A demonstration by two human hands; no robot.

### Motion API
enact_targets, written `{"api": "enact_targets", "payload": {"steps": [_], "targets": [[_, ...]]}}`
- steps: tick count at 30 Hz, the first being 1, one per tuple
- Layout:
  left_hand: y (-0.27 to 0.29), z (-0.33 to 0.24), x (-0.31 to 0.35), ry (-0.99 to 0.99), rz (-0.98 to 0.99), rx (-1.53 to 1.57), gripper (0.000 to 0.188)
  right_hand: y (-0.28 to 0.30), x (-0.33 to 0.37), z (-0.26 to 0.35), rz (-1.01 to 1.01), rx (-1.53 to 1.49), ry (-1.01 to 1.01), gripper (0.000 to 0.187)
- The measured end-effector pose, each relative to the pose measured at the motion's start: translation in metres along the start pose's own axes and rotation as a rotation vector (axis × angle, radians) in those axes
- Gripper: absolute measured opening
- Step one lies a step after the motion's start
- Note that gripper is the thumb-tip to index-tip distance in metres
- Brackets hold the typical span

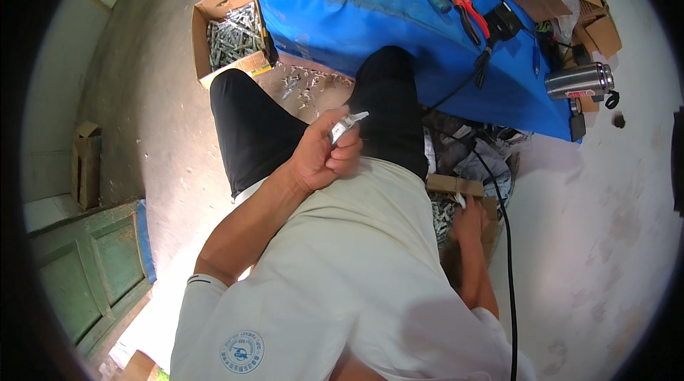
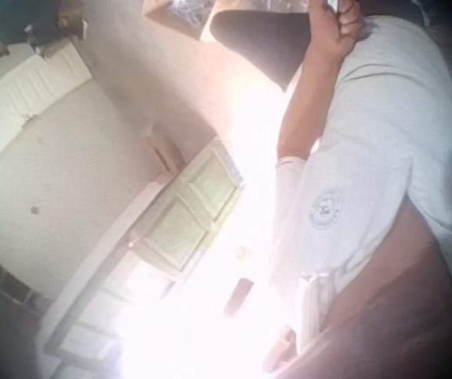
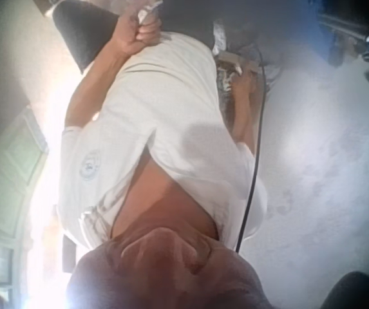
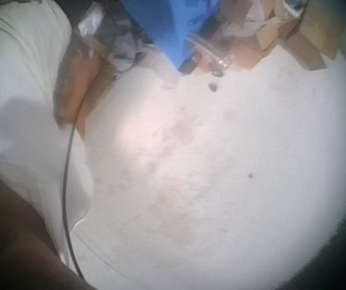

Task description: The person uses a screwdriver to tighten screws on a small metal lock body, then uses pliers to adjust a component on the lock. They handle the lock with both hands and place it on a blue cloth-covered table among other similar lock bodies.

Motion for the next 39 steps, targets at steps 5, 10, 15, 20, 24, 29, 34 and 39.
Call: {"api": "enact_targets", "payload": {"steps": [5,10,15,20,24,29,34,39], "targets": [[-0.008,0.006,-0.006,0.019,0.044,-0.034,0.048,0.020,-0.012,0.022,0.232,-0.857,-0.168,0.029],[-0.004,0.010,-0.003,0.023,0.025,-0.206,0.049,0.179,-0.062,0.170,0.185,-1.587,0.113,0.020],[-0.009,0.010,0.001,-0.018,-0.034,-0.443,0.051,0.204,-0.076,0.211,0.356,-1.650,0.262,0.022],[-0.016,0.010,0.001,-0.064,-0.102,-0.391,0.053,0.202,-0.075,0.213,0.400,-1.749,0.295,0.024],[-0.015,0.009,0.002,-0.057,-0.070,-0.360,0.052,0.197,-0.072,0.213,0.477,-1.792,0.293,0.024],[-0.012,0.008,0.001,-0.059,-0.103,-0.346,0.051,0.199,-0.070,0.213,0.500,-1.809,0.262,0.024],[-0.005,0.009,0.000,-0.024,-0.121,-0.312,0.051,0.196,-0.070,0.212,0.533,-1.752,0.166,0.022],[-0.003,0.009,-0.002,-0.017,-0.129,-0.311,0.052,0.193,-0.070,0.214,0.538,-1.744,0.153,0.023]]}}
Point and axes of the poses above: each hand's wrist, its own x-axis away from the middle knuckle, its own y-axis out of the back of the hand, z = x × y, the point moved 7 cm from there along -x, towards the middle knuckle, and after that the axes turned 10 degrees about x, right-handed, at the moved point
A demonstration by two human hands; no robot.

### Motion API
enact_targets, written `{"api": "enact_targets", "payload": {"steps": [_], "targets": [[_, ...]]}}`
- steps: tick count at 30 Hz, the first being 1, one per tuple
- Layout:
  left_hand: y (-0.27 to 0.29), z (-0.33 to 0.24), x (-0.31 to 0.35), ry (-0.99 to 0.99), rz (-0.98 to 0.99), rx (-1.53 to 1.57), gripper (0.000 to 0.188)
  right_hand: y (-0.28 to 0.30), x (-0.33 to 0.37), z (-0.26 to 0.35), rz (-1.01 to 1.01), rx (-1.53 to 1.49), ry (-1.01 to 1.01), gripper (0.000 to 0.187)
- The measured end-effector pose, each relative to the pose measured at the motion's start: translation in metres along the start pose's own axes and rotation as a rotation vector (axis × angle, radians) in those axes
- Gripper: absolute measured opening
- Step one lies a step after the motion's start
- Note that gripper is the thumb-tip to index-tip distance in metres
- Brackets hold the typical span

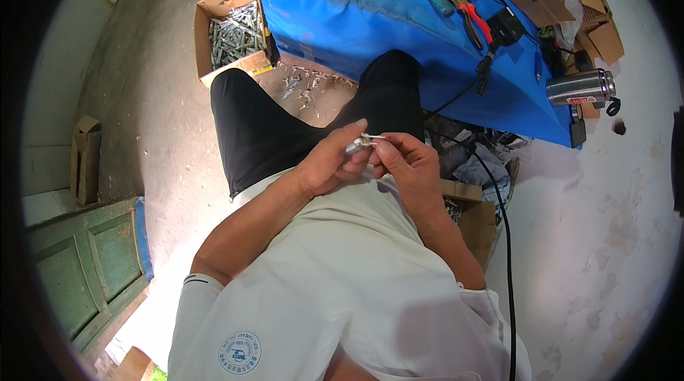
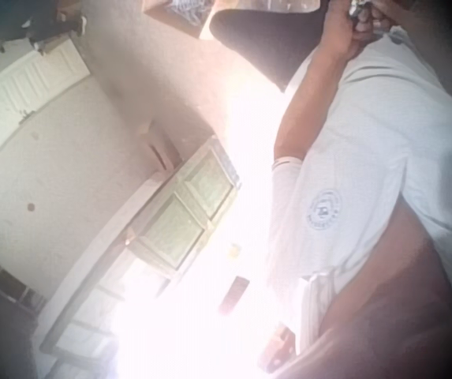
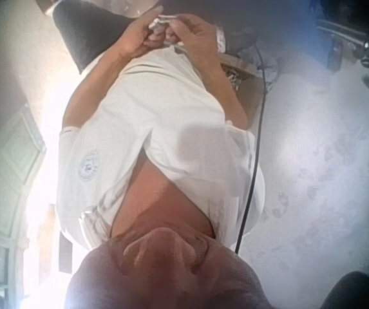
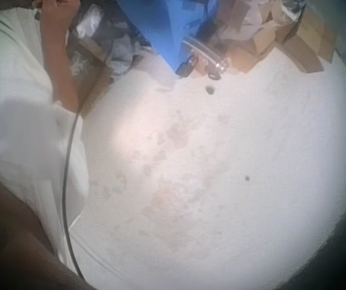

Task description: The person uses a screwdriver to tighten screws on a small metal lock body, then uses pliers to adjust a component on the lock. They handle the lock with both hands and place it on a blue cloth-covered table among other similar lock bodies.

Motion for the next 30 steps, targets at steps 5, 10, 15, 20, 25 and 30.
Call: {"api": "enact_targets", "payload": {"steps": [5,10,15,20,25,30], "targets": [[0.0041,0.0016,-0.0013,0.029,-0.030,0.052,0.051,-0.0012,-0.0008,0.0020,0.004,0.018,0.039,0.023],[0.0081,0.0025,-0.0029,0.032,-0.004,0.091,0.051,-0.0020,-0.0012,0.0002,0.017,0.022,0.066,0.023],[0.0067,0.0009,-0.0018,0.021,0.010,0.121,0.051,-0.0064,-0.0008,0.0062,0.000,-0.038,0.065,0.021],[0.0018,-0.0027,0.0002,0.010,0.019,0.111,0.051,-0.0073,-0.0029,0.0035,0.039,-0.053,0.081,0.024],[0.0064,-0.0004,-0.0017,0.028,0.011,0.125,0.051,-0.0078,-0.0033,0.0022,0.035,-0.036,0.080,0.024],[0.0047,-0.0002,-0.0031,0.031,0.005,0.111,0.051,-0.0091,-0.0012,0.0045,0.006,-0.055,0.057,0.021]]}}
Point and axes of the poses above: each hand's wrist, its own x-axis away from the middle knuckle, its own y-axis out of the back of the hand, z = x × y, the point moved 7 cm from there along -x, towards the middle knuckle, and after that the axes turned 10 degrees about x, right-handed, at the moved point
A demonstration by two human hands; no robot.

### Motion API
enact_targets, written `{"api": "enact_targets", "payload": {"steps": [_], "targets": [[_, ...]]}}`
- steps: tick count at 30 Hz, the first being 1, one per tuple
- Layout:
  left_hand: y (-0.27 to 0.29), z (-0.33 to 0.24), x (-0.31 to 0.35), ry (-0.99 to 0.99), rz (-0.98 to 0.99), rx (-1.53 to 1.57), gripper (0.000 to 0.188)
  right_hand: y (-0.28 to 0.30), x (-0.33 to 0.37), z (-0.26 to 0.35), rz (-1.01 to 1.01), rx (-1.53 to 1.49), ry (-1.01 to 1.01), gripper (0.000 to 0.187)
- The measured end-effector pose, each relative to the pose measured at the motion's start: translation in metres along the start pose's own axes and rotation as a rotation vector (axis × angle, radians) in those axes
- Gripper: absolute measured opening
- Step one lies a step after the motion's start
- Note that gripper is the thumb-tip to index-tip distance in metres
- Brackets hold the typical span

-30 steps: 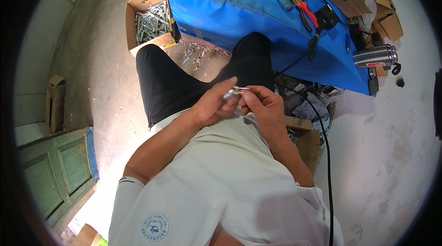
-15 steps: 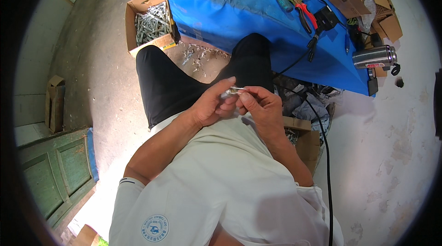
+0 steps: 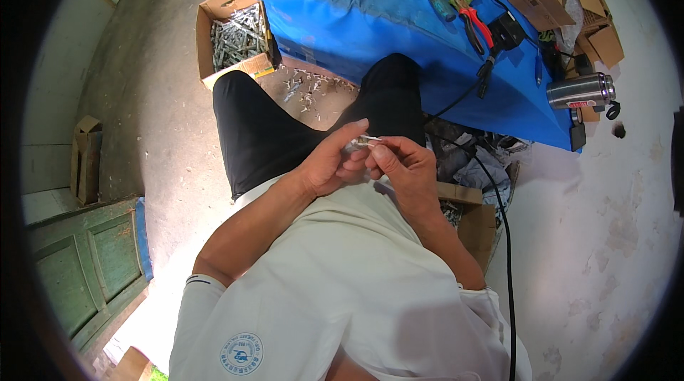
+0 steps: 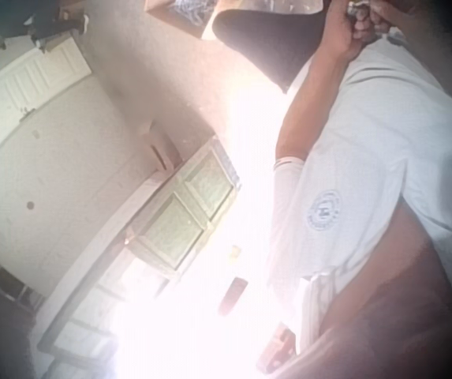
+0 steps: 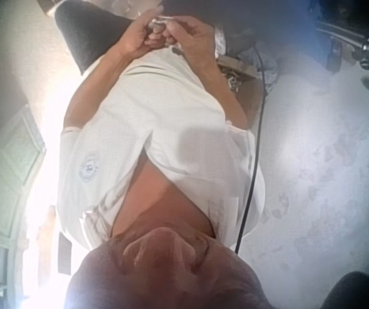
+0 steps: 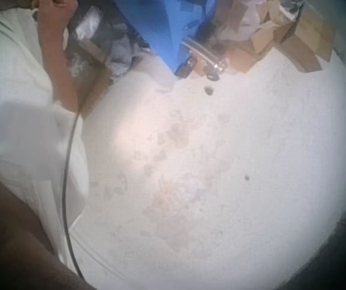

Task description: The person uses a screwdriver to tighten screws on a small metal lock body, then uses pliers to adjust a component on the lock. They handle the lock with both hands and place it on a blue cloth-covered table among other similar lock bodies.

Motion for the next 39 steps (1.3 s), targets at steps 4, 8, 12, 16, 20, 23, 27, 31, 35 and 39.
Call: {"api": "enact_targets", "payload": {"steps": [4,8,12,16,20,23,27,31,35,39], "targets": [[0.001,0.000,-0.001,0.016,0.003,0.015,0.051,-0.001,-0.001,0.002,0.025,-0.037,-0.001,0.022],[-0.001,-0.001,0.000,0.034,-0.002,0.027,0.050,-0.001,-0.003,0.000,0.025,-0.041,0.024,0.022],[0.000,-0.001,-0.001,0.038,-0.016,0.034,0.050,-0.001,-0.004,0.000,0.026,-0.034,0.030,0.022],[0.001,0.000,-0.002,0.048,-0.001,0.048,0.050,-0.002,-0.004,0.002,0.018,-0.042,0.029,0.022],[-0.001,0.001,-0.003,0.055,0.005,0.036,0.051,0.001,-0.006,-0.005,0.029,-0.032,0.026,0.022],[-0.002,0.001,-0.004,0.039,-0.004,0.027,0.051,0.002,-0.008,-0.005,-0.013,-0.016,0.023,0.021],[-0.007,-0.002,-0.002,0.008,-0.049,-0.021,0.051,-0.002,-0.008,0.002,-0.036,-0.006,0.072,0.021],[-0.004,0.002,-0.003,0.037,-0.051,-0.019,0.051,0.003,-0.014,-0.002,-0.007,0.081,0.131,0.021],[-0.003,0.003,-0.002,0.046,-0.047,-0.016,0.053,0.005,-0.016,-0.003,0.020,0.094,0.130,0.023],[-0.004,0.002,-0.001,0.040,0.002,-0.010,0.051,0.010,-0.021,-0.008,0.082,0.048,0.049,0.025]]}}
Point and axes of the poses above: each hand's wrist, its own x-axis away from the middle knuckle, its own y-axis out of the back of the hand, z = x × y, the point moved 7 cm from there along -x, towards the middle knuckle, and after that the axes turned 10 degrees about x, right-handed, at the moved point
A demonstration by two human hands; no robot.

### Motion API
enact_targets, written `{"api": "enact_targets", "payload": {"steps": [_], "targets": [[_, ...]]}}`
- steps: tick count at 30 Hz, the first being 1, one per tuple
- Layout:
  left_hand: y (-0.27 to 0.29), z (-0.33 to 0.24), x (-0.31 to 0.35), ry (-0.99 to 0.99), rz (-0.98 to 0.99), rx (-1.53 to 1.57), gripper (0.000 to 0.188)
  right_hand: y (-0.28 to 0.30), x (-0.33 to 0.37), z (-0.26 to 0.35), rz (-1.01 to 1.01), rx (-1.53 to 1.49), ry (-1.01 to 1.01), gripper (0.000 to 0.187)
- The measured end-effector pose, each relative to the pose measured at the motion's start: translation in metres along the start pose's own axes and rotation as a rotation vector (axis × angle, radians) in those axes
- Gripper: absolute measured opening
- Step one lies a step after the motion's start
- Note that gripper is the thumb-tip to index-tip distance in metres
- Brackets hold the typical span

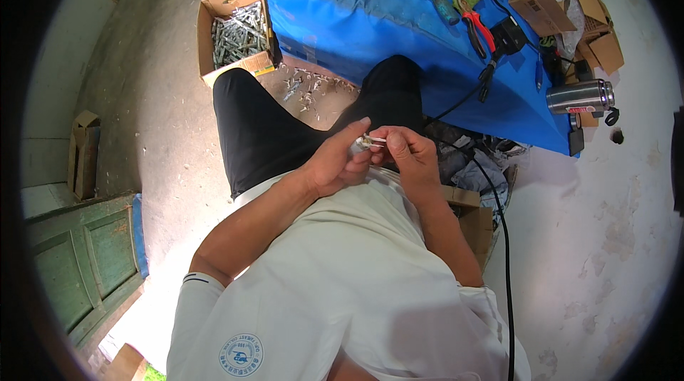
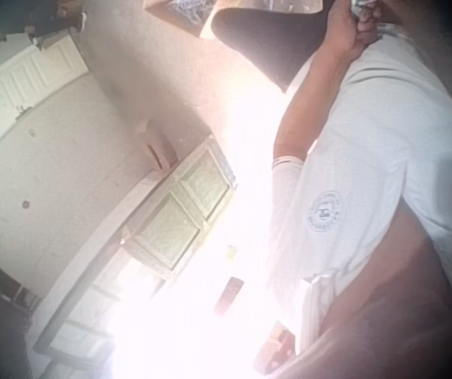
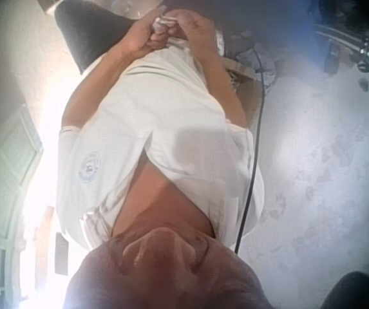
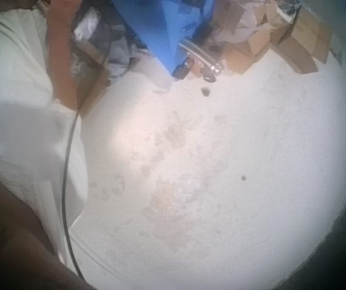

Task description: The person uses a screwdriver to tighten screws on a small metal lock body, then uses pliers to adjust a component on the lock. They handle the lock with both hands and place it on a blue cloth-covered table among other similar lock bodies.

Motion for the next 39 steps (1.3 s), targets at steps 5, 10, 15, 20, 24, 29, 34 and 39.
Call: {"api": "enact_targets", "payload": {"steps": [5,10,15,20,24,29,34,39], "targets": [[-0.006,-0.002,0.001,-0.014,-0.019,-0.040,0.051,0.004,-0.004,0.002,0.083,0.052,0.039,0.026],[-0.010,-0.002,0.003,-0.016,0.008,-0.039,0.046,0.007,-0.008,-0.001,0.137,0.083,0.051,0.022],[-0.010,-0.002,0.004,-0.009,0.032,-0.081,0.045,0.005,-0.006,0.005,0.162,-0.003,-0.007,0.021],[-0.009,-0.001,0.003,-0.022,0.006,-0.064,0.045,0.006,-0.008,0.013,0.190,0.101,-0.010,0.022],[-0.008,0.000,0.003,-0.011,-0.005,-0.059,0.044,0.007,-0.008,0.013,0.207,0.054,-0.063,0.024],[-0.007,0.001,0.002,0.018,0.030,-0.056,0.044,0.007,-0.008,0.014,0.198,0.090,-0.072,0.023],[-0.007,0.001,0.001,-0.007,-0.015,-0.067,0.044,0.005,-0.010,0.016,0.058,0.342,0.090,0.022],[-0.007,0.001,0.003,-0.008,-0.003,-0.108,0.043,0.003,-0.008,0.014,0.040,0.345,0.120,0.023]]}}
Point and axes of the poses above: each hand's wrist, its own x-axis away from the middle knuckle, its own y-axis out of the back of the hand, z = x × y, the point moved 7 cm from there along -x, towards the middle knuckle, and after that the axes turned 10 degrees about x, right-handed, at the moved point
